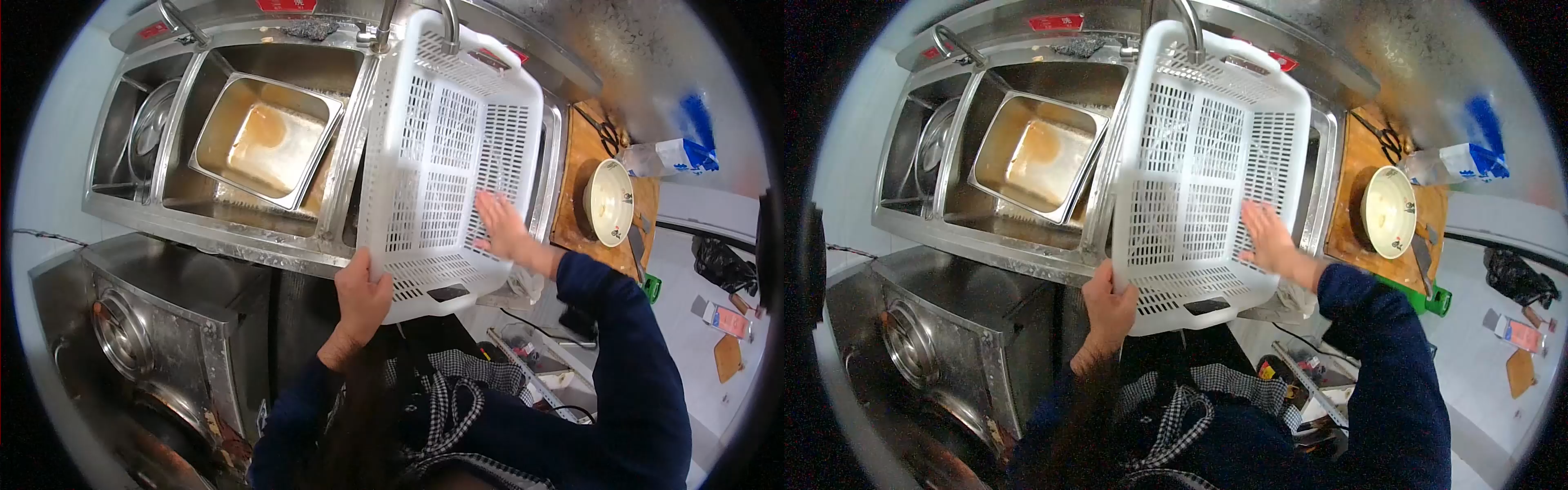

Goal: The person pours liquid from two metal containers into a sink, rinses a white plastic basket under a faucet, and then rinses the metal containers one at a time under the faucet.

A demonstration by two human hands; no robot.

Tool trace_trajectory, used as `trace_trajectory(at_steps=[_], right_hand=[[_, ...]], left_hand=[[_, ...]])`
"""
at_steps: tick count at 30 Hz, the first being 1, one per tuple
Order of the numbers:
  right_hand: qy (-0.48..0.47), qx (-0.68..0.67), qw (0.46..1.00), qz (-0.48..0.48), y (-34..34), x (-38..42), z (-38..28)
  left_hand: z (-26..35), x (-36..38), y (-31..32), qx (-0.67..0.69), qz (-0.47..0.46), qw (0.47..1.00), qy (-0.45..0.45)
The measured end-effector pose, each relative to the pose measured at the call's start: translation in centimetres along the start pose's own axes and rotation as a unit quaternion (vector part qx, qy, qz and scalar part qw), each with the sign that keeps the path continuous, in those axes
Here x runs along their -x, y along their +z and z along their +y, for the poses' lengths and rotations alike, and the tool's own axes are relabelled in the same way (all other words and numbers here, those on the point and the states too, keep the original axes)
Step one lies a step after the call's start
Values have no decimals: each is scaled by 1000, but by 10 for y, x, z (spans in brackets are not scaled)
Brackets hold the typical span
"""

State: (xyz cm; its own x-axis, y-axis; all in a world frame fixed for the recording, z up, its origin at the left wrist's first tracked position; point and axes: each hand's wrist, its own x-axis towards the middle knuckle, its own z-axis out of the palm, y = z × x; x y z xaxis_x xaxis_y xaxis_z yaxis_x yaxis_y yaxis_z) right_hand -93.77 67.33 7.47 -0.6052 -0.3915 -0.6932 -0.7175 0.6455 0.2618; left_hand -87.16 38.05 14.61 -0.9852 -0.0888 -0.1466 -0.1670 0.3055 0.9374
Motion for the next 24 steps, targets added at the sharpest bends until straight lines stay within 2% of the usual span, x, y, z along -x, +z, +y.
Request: trace_trajectory(at_steps=[1, 2, 4, 6, 7, 8, 10, 12, 14, 15, 16, 18, 20, 21, 22, 23, 24], right_hand=[[-6, -133, 988, -72, -6, 14, -19], [-11, -263, 954, -142, -12, 27, -38], [-114, -441, 884, -104, 49, 28, -61], [-177, -217, 960, -32, 49, 24, -44], [-200, -96, 975, 12, 43, 13, -27], [-200, -4, 980, -9, 20, 3, -7], [-158, 50, 983, 83, 19, -46, 29], [-92, 73, 990, 83, -27, -86, 64], [32, 106, 989, 97, -71, -116, 96], [95, 69, 981, 152, -72, -137, 114], [17, 7, 968, 251, -61, -153, 140], [54, 16, 962, 268, -57, -153, 130], [117, -6, 954, 276, -72, -120, 111], [129, -135, 898, 397, -75, -90, 101], [177, -158, 858, 456, -78, -53, 93], [264, -242, 774, 522, -69, -23, 83], [378, -275, 715, 520, -35, -13, 67]], left_hand=[[1, -1, 2, -19, -6, 1000, 8], [2, -2, 5, -16, -2, 1000, 2], [-4, -8, 1, -29, -9, 999, 37], [1, -5, 0, -45, -28, 998, 38], [13, -7, -1, -53, -43, 997, 33], [19, -8, -2, -62, -59, 996, 28], [19, 0, -3, -68, -60, 996, 5], [15, 4, -4, -71, -50, 996, 1], [12, 5, -10, -77, -48, 996, -3], [10, 2, -13, -79, -47, 996, -4], [8, -1, -16, -75, -37, 996, 4], [5, -1, -24, -63, -25, 998, 13], [-7, -7, -32, 17, -26, 999, 10], [-13, -11, -39, 55, -23, 998, 9], [-16, -13, -47, 38, -42, 998, -19], [-19, -14, -47, 84, -37, 995, -30], [-22, -16, -44, 132, -34, 990, -37]])
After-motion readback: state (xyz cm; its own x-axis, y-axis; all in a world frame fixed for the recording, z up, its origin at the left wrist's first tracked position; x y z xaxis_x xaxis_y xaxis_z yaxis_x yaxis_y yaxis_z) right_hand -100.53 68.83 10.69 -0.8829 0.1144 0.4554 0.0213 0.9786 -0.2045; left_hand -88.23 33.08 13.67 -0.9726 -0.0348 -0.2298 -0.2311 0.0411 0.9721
